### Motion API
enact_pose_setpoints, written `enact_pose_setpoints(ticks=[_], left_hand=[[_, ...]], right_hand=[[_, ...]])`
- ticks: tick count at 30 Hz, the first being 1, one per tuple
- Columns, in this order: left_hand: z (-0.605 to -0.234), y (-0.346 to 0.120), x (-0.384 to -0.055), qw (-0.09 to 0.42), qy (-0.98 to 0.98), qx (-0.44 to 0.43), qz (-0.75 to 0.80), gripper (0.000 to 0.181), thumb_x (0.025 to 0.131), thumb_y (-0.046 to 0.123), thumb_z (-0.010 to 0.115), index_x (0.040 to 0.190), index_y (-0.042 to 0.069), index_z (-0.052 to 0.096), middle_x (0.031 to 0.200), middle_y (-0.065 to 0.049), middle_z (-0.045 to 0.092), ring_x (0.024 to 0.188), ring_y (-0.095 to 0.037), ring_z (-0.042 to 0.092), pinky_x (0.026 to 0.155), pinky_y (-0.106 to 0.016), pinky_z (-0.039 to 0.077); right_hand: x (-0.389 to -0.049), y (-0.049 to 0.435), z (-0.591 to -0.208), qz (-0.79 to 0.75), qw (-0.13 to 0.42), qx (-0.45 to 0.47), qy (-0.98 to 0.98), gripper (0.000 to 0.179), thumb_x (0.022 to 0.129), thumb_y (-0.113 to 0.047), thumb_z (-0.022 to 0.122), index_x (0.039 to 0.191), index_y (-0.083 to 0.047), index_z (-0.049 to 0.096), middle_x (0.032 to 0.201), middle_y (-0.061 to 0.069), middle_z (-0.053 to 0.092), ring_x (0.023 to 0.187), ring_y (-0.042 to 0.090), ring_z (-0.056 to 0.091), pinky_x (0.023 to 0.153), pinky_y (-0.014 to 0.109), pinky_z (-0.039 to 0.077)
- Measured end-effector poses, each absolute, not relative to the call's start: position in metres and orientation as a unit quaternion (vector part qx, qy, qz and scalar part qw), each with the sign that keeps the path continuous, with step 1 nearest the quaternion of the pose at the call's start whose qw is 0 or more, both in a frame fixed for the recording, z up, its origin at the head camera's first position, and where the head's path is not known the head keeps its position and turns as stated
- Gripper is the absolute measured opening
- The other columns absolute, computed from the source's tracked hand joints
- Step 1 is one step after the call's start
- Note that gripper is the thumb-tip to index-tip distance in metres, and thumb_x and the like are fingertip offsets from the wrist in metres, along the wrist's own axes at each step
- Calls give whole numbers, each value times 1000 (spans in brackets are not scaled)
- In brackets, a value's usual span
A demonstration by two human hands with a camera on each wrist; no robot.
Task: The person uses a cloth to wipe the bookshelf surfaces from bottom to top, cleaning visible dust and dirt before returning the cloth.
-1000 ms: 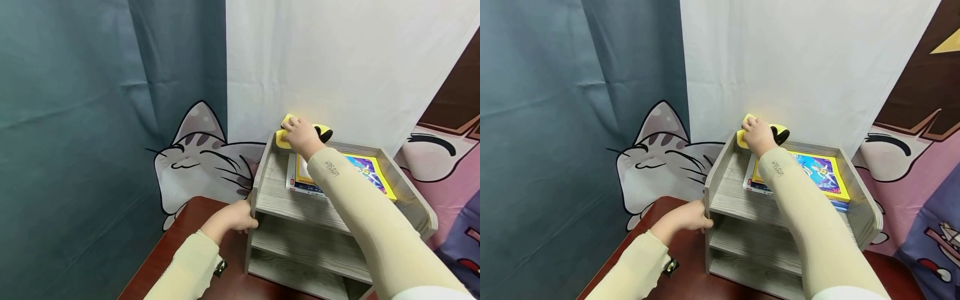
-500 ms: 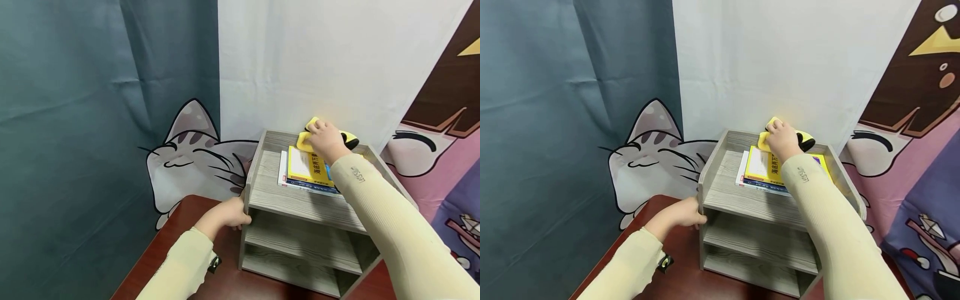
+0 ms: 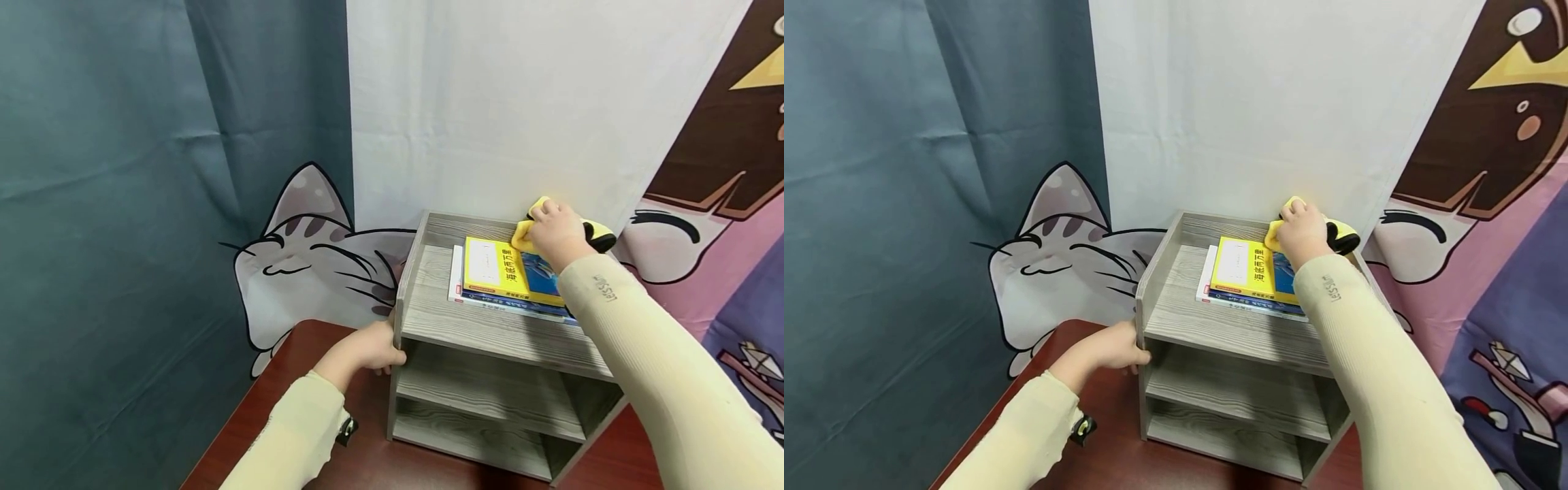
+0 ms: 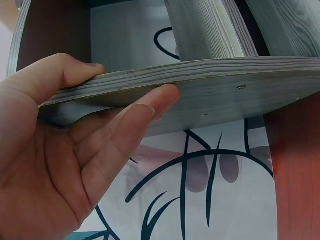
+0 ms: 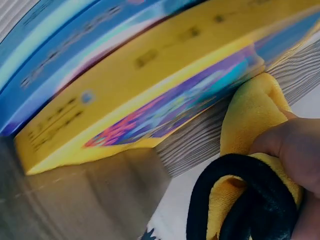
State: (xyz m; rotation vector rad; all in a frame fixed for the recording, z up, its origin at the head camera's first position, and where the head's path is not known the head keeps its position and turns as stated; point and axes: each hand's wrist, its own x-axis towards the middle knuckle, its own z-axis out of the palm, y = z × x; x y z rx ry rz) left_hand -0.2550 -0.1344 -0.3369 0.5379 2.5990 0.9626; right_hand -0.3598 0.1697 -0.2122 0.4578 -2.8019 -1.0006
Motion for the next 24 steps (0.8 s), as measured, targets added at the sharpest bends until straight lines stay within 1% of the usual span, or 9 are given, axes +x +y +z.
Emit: enact_pose_setpoints(ticks=[2, 4, 7, 11, 14, 17, 19, 21, 24], left_hand=[[-337, -134, -255, 157, 907, 190, 342, 4, 79, 3, 59, 81, 1, 56, 62, -13, 61, 47, -16, 57, 45, -30, 48], [-337, -134, -256, 157, 905, 189, 346, 11, 79, 2, 58, 89, -1, 57, 61, -11, 60, 48, -18, 58, 45, -31, 48], [-337, -133, -257, 158, 904, 190, 347, 14, 78, 2, 58, 91, -2, 56, 60, -10, 59, 48, -19, 59, 45, -31, 49], [-337, -131, -257, 163, 907, 195, 335, 4, 78, 5, 57, 78, 1, 56, 57, -8, 59, 48, -19, 59, 46, -29, 49], [-336, -129, -257, 163, 911, 191, 328, 7, 79, 6, 57, 73, 3, 56, 56, -8, 59, 49, -20, 60, 46, -29, 48], [-335, -127, -257, 162, 912, 185, 328, 8, 79, 5, 59, 72, 3, 56, 58, -11, 60, 54, -26, 63, 47, -30, 49], [-335, -125, -257, 161, 912, 186, 328, 8, 80, 5, 59, 73, 4, 56, 60, -13, 61, 54, -26, 62, 47, -30, 48], [-335, -124, -257, 159, 913, 189, 326, 8, 80, 5, 59, 73, 4, 56, 61, -14, 62, 52, -24, 61, 46, -29, 48], [-335, -122, -256, 159, 913, 190, 324, 6, 81, 6, 60, 76, 4, 57, 62, -15, 62, 47, -18, 57, 45, -29, 47]], right_hand=[[-357, 173, -211, -329, 65, 141, -931, 8, 78, -4, 72, 80, -9, 66, 96, 12, 47, 91, 30, 34, 79, 42, 35], [-356, 176, -211, -322, 68, 135, -934, 7, 77, -5, 73, 80, -8, 67, 95, 12, 47, 90, 30, 34, 79, 41, 35], [-354, 181, -212, -312, 67, 126, -939, 11, 75, -7, 75, 83, -6, 67, 93, 12, 47, 89, 30, 34, 78, 42, 34], [-356, 193, -214, -319, 55, 109, -940, 13, 75, -9, 75, 85, -6, 68, 92, 13, 48, 87, 31, 33, 76, 42, 35], [-366, 207, -220, -334, 44, 93, -937, 18, 71, -9, 77, 87, -7, 68, 92, 12, 48, 88, 32, 34, 76, 42, 37], [-384, 225, -233, -352, 44, 67, -933, 23, 67, -10, 80, 87, -10, 69, 90, 12, 48, 88, 32, 34, 75, 44, 36], [-396, 239, -244, -367, 40, 50, -928, 28, 64, -14, 82, 89, -11, 69, 88, 14, 47, 87, 34, 33, 72, 46, 36], [-410, 250, -256, -378, 33, 26, -925, 33, 63, -17, 82, 93, -11, 69, 87, 15, 45, 86, 36, 32, 71, 48, 36], [-428, 262, -270, -376, 13, -8, -927, 37, 65, -19, 80, 97, -8, 66, 87, 18, 43, 86, 38, 32, 69, 51, 37]])
